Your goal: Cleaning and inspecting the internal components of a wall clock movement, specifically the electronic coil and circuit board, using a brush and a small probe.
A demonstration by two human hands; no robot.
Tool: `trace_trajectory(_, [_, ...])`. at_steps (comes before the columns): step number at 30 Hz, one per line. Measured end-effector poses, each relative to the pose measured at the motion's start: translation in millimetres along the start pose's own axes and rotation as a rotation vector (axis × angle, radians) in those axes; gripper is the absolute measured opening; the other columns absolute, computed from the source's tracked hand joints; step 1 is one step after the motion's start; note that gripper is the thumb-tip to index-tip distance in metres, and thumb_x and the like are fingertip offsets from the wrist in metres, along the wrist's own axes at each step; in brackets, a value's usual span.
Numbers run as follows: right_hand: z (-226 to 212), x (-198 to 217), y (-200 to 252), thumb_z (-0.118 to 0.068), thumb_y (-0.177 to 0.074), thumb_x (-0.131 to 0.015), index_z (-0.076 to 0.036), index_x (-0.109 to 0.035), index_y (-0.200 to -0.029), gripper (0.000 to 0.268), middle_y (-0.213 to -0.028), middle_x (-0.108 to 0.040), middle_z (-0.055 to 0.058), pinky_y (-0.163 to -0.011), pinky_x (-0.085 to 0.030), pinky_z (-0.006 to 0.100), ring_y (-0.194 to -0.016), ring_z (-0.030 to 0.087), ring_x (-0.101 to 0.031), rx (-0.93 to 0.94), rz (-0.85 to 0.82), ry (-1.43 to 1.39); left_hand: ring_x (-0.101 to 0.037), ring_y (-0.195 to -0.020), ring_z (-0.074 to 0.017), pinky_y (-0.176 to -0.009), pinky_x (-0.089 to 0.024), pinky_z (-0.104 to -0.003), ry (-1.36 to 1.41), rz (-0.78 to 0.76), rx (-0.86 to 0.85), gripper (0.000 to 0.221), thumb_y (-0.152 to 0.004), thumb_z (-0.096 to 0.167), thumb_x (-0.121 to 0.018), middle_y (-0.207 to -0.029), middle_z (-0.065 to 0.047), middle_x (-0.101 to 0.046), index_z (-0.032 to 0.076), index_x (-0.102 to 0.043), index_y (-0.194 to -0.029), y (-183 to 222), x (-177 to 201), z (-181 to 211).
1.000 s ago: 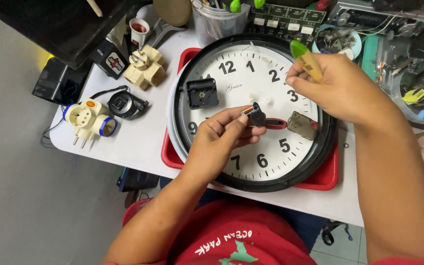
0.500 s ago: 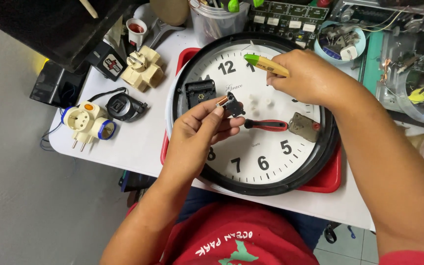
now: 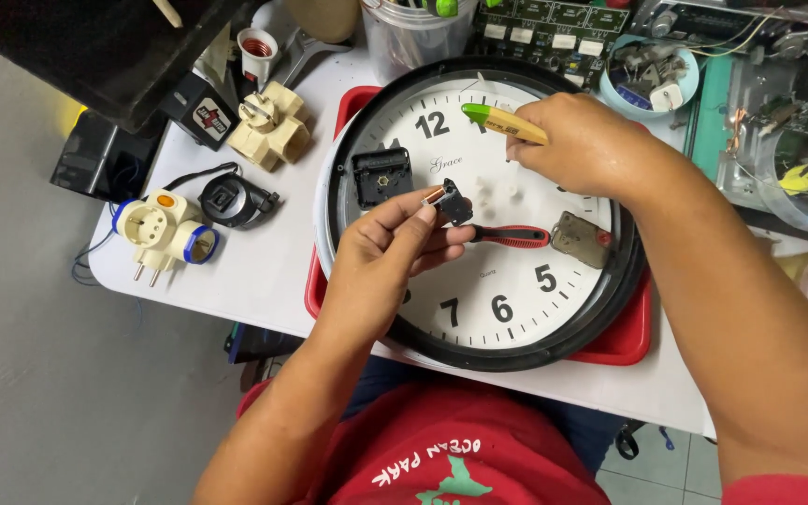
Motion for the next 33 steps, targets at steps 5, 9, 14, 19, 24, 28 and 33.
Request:
trace_trajectory(5, [-0.2,-0.4,4.0,-0.035,-0.102,-0.058,-0.018,-0.071,-0.108,0.022,-0.086,-0.069,0.008,-0.063,-0.044,0.046,-0.071,0.028,-0.061,-0.007,-0.011,-0.006,-0.078,-0.098,-0.0290,-0.092,-0.066,-0.036,0.019,-0.009,0.002,0.034,-0.100,0.015,-0.056,-0.097,-0.025,-0.077,-0.001,-0.064,-0.129,-1.3,-0.3,-3.3])
trace_trajectory(9, [5.6,-8.4,-0.2,-0.032,-0.099,-0.060,-0.019,-0.073,-0.101,0.019,-0.088,-0.071,0.007,-0.067,-0.044,0.044,-0.075,0.029,-0.061,0.050,0.042,-0.025,-0.078,-0.100,-0.0307,-0.093,-0.066,-0.037,0.062,-0.062,-0.052,0.033,-0.101,0.013,-0.057,-0.097,-0.023,-0.075,-0.002,-0.063,-0.130,-3.9,-0.2,-7.8])
trace_trajectory(14, [1.9,-0.2,20.0,-0.028,-0.095,-0.061,-0.019,-0.073,-0.100,0.017,-0.092,-0.073,0.001,-0.071,-0.042,0.040,-0.081,0.023,-0.062,0.075,0.121,-0.143,-0.077,-0.102,-0.0309,-0.094,-0.066,-0.037,0.061,-0.100,-0.100,0.035,-0.101,0.014,-0.058,-0.101,-0.019,-0.073,-0.003,-0.062,-0.131,-3.0,-2.4,-9.1])
trace_trajectory(19, [-9.3,6.9,58.6,-0.020,-0.099,-0.063,-0.005,-0.062,-0.088,0.019,-0.102,-0.076,0.000,-0.075,-0.043,0.031,-0.086,0.011,-0.059,0.285,0.277,-0.404,-0.078,-0.104,-0.0307,-0.092,-0.066,-0.036,0.022,-0.111,-0.132,0.035,-0.101,0.015,-0.057,-0.112,-0.016,-0.073,-0.002,-0.063,-0.132,-0.4,-5.9,-7.3])
trace_trajectory(24, [-19.9,1.0,90.0,-0.014,-0.100,-0.070,-0.007,-0.072,-0.097,0.008,-0.058,-0.048,-0.005,-0.052,-0.033,0.022,-0.052,0.004,-0.039,0.376,0.323,-0.672,-0.076,-0.103,-0.0264,-0.094,-0.065,-0.035,0.054,-0.166,-0.106,0.037,-0.102,0.013,-0.055,-0.111,-0.020,-0.074,-0.005,-0.062,-0.133,2.8,-14.2,-7.6])
trace_trajectory(28, [-6.8,-18.3,77.9,-0.006,-0.097,-0.067,0.000,-0.066,-0.100,0.007,-0.065,-0.054,0.005,-0.040,-0.030,0.021,-0.045,0.008,-0.038,0.354,0.160,-1.121,-0.076,-0.103,-0.0262,-0.094,-0.064,-0.035,0.062,-0.187,-0.106,0.036,-0.103,0.013,-0.055,-0.108,-0.023,-0.075,-0.005,-0.061,-0.134,6.4,-16.7,-7.0])
trace_trajectory(33, [-11.6,-21.0,79.5,-0.010,-0.098,-0.063,0.000,-0.062,-0.102,0.010,-0.078,-0.058,0.010,-0.045,-0.036,0.021,-0.048,0.008,-0.039,0.416,0.018,-1.328,-0.076,-0.103,-0.0268,-0.093,-0.065,-0.034,0.083,-0.186,-0.082,0.036,-0.102,0.014,-0.056,-0.107,-0.022,-0.075,-0.005,-0.062,-0.132,8.8,-18.5,-7.4])
Point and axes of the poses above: each hand's wrist, its own y-axis away from the middle knuckle, its own x-axis out of the back of the hand, z = x × y, the point moved 7 cm from there along -y, towards the middle knuckle
